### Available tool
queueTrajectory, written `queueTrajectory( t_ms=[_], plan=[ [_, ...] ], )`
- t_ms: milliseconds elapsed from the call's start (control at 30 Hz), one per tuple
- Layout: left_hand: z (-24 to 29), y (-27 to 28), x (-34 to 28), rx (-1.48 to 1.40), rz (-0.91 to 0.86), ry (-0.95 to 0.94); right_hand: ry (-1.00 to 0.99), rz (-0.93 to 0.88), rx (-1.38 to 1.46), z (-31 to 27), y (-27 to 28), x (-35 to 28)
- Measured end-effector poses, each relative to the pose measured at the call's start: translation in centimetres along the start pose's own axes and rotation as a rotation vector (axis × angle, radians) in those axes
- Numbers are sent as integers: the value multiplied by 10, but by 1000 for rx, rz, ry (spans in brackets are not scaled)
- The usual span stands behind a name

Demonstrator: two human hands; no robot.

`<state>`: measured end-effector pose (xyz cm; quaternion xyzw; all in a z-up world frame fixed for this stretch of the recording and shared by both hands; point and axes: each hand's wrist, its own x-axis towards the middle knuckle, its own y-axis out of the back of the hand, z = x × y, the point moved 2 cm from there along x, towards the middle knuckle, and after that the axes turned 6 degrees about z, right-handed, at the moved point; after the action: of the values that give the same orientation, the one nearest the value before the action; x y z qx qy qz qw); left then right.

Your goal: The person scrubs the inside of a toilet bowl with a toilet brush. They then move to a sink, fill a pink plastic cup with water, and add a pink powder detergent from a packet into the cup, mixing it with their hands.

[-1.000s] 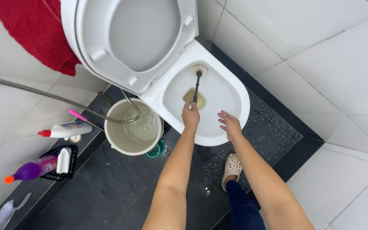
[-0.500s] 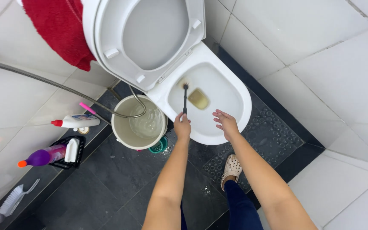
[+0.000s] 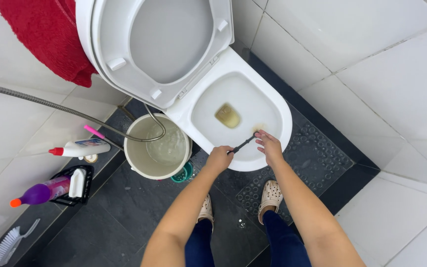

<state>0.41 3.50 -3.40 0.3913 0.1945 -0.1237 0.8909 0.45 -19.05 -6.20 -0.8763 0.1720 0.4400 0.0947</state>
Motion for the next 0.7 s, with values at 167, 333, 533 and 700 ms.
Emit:
queueTrajectory(
  t_ms=[167, 333, 533, 700],
  plan=[
    [36, 84, 30, 456, -248, -3, -10, -10, -23, 8, -14, -9],
    [53, 109, 69, 674, -230, -1, 2, -20, -68, 2, -33, -37],
    [27, 116, 59, 667, -147, -19, 10, -19, -26, 2, -54, -54],
    [53, 119, 15, 504, -400, -106, -3, 2, 33, 14, -66, -57]
  ],
)
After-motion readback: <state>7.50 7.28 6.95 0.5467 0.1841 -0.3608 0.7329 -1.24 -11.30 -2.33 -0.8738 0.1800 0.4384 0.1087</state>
